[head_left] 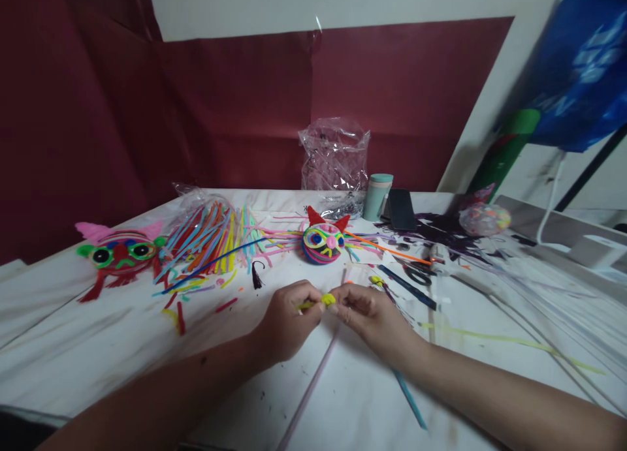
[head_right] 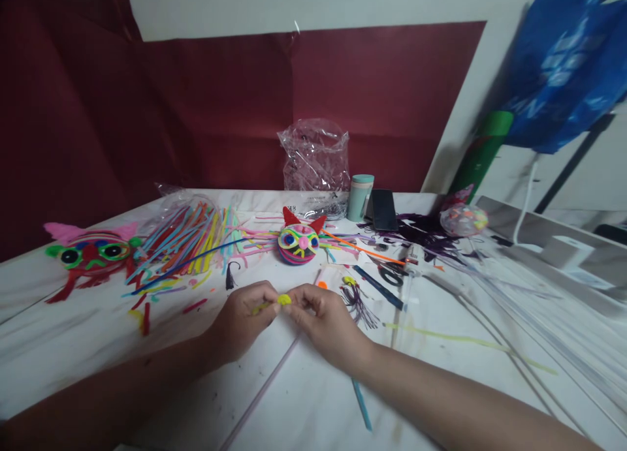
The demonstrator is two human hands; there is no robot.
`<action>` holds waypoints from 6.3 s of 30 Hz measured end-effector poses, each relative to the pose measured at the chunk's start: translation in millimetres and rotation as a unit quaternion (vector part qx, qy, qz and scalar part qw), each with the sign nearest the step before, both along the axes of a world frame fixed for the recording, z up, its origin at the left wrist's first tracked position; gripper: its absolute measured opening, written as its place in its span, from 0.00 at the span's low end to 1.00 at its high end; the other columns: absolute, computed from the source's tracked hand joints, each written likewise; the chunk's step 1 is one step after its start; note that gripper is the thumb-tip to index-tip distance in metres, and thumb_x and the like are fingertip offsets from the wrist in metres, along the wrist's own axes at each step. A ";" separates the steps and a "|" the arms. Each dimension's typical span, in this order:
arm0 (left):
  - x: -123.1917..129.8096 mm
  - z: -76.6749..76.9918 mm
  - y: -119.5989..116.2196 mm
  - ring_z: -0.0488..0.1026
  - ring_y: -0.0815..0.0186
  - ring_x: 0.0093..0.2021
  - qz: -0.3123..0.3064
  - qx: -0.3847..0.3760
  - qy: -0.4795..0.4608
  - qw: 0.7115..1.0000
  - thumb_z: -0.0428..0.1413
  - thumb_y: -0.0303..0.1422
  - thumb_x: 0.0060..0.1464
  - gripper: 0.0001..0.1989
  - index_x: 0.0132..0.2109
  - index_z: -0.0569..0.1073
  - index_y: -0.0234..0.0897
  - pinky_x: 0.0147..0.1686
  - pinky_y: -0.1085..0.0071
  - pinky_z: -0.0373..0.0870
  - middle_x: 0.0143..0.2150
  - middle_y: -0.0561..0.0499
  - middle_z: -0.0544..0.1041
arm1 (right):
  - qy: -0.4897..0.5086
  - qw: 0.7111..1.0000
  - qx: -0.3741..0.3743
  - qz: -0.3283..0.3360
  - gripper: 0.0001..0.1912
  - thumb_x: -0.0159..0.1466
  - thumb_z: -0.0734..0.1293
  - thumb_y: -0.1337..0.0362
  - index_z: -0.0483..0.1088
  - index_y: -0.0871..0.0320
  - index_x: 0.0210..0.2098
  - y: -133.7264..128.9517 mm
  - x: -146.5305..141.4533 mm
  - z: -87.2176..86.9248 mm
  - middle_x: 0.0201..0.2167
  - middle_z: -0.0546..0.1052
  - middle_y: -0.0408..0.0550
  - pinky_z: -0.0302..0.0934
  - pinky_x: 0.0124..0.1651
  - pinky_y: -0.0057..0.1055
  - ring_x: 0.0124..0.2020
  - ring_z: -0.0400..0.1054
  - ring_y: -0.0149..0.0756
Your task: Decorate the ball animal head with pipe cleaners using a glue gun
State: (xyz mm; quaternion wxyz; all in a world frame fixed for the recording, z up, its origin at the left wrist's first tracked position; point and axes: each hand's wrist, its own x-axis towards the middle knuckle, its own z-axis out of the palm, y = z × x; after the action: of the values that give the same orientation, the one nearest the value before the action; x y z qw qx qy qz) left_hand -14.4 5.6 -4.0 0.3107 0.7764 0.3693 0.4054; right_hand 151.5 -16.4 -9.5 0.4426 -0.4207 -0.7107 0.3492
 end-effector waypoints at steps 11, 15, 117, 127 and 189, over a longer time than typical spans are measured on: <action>-4.9 -10.6 10.4 0.64 0.67 0.29 -0.060 0.097 0.132 0.985 0.49 0.26 0.50 0.08 0.25 0.67 0.37 0.34 0.70 0.58 0.25 0.52 0.69 | -0.227 0.967 0.117 -0.006 0.07 0.59 0.59 0.70 0.68 0.60 0.28 0.3 6.3 4.2 0.24 0.72 0.47 0.57 0.30 0.27 0.26 0.64 0.33; -5.7 -13.8 9.2 0.66 0.66 0.30 -0.100 0.173 0.182 0.963 0.48 0.25 0.51 0.07 0.27 0.68 0.36 0.36 0.68 0.57 0.26 0.50 0.71 | -0.287 0.943 0.164 0.029 0.09 0.57 0.58 0.73 0.69 0.60 0.28 -1.8 7.5 4.6 0.25 0.72 0.50 0.58 0.32 0.30 0.28 0.64 0.36; -8.4 -0.2 12.8 0.66 0.68 0.30 -0.057 0.079 0.170 0.981 0.50 0.27 0.50 0.06 0.26 0.68 0.36 0.35 0.71 0.59 0.26 0.53 0.71 | -0.214 0.966 0.143 0.024 0.08 0.61 0.58 0.68 0.66 0.59 0.28 4.1 8.3 1.1 0.25 0.71 0.48 0.57 0.31 0.29 0.27 0.63 0.34; -6.5 -0.1 6.9 0.65 0.69 0.28 -0.091 0.129 0.159 0.975 0.49 0.22 0.45 0.06 0.24 0.66 0.36 0.34 0.72 0.60 0.24 0.53 0.70 | -0.211 0.975 0.060 0.043 0.07 0.60 0.61 0.67 0.70 0.60 0.29 2.6 9.1 2.8 0.26 0.74 0.48 0.58 0.32 0.28 0.28 0.65 0.33; -10.5 4.9 8.9 0.66 0.70 0.27 -0.064 0.075 0.136 0.986 0.52 0.27 0.49 0.09 0.23 0.70 0.33 0.31 0.74 0.60 0.22 0.53 0.69 | -0.043 0.998 -0.044 0.010 0.14 0.59 0.63 0.56 0.65 0.60 0.24 8.4 2.6 -4.8 0.20 0.64 0.40 0.50 0.26 0.25 0.22 0.54 0.27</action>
State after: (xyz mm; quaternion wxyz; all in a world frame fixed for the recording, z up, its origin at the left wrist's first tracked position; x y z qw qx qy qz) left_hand -24.8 14.5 0.9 0.2238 0.8672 0.3265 0.3022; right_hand 154.1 -8.1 -14.3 0.3892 -0.4470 -0.7174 0.3661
